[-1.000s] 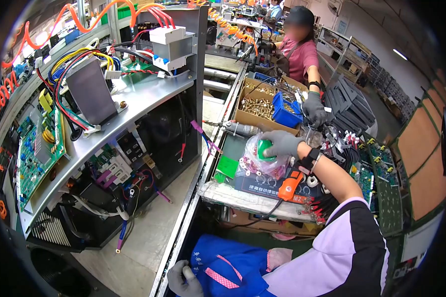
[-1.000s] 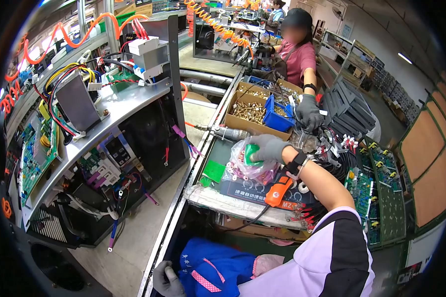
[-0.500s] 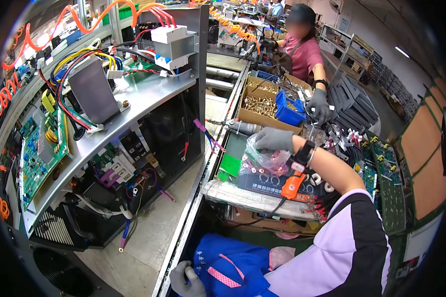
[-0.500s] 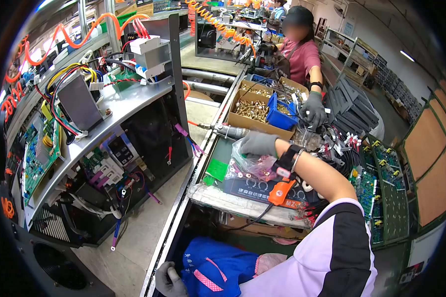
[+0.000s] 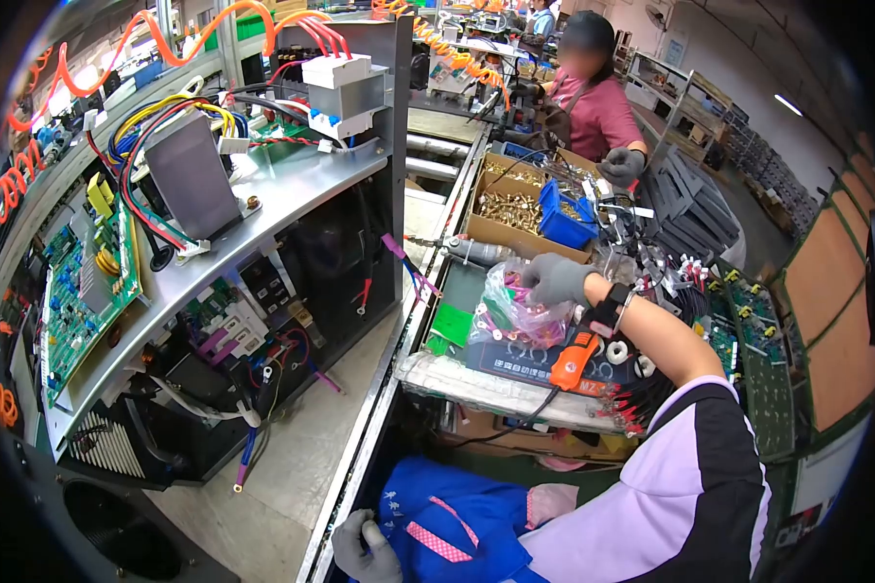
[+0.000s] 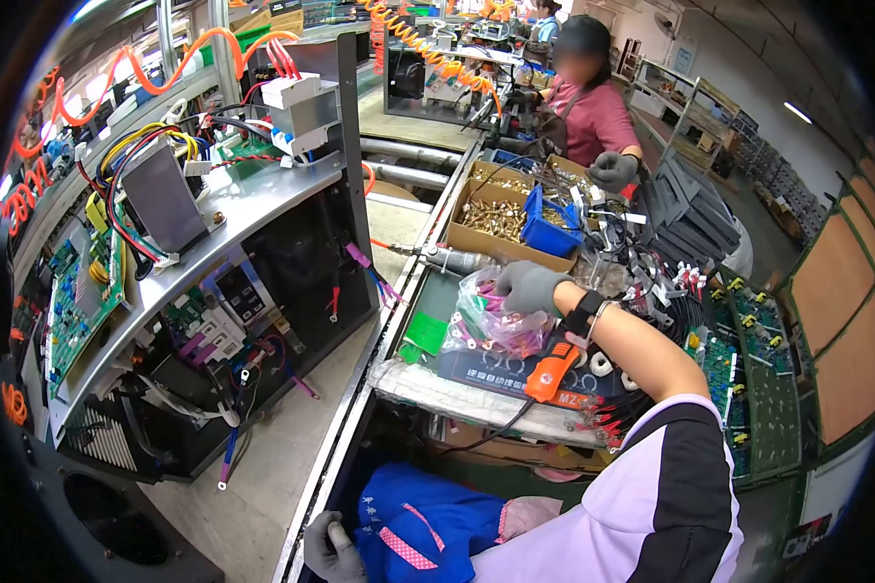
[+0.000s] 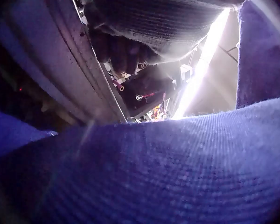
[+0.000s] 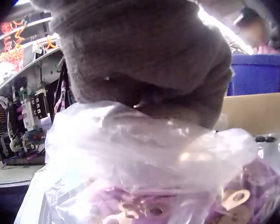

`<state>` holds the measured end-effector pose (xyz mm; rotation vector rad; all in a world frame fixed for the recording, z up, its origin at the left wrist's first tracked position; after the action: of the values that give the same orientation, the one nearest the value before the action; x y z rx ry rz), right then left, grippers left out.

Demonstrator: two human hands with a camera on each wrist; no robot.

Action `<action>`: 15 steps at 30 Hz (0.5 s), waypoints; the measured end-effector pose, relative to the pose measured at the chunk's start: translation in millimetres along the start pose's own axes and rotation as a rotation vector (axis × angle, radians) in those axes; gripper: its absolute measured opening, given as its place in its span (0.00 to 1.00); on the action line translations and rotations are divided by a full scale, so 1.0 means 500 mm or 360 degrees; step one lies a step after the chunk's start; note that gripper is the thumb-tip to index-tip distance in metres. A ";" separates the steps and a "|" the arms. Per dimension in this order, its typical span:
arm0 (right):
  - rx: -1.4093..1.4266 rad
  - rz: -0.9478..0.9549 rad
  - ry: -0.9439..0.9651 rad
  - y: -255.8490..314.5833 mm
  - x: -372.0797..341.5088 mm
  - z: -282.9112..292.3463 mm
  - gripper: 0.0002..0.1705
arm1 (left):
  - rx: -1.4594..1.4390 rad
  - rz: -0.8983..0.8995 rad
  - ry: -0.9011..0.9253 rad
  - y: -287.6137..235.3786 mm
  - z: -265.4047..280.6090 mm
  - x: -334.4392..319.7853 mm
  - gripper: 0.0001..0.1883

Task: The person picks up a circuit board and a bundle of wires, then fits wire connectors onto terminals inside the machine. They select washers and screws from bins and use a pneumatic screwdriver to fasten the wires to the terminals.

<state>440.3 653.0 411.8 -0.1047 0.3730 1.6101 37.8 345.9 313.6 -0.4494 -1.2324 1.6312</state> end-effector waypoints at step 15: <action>0.0030 0.0189 -0.0399 -0.042 -0.045 0.075 0.19 | -0.0049 -0.0018 -0.0020 0.003 0.011 -0.013 0.10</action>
<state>468.8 643.4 450.2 0.1358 0.2030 1.7131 35.5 337.7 312.7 -0.4513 -1.2689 1.6097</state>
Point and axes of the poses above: each hand's wrist, its own x-axis towards the middle knuckle, its own z-axis out of the back of the hand, y = z × x, the point moved 2 cm from there along x, towards the middle knuckle, and after that the axes turned 4 degrees about -y, right-handed, at the moved point
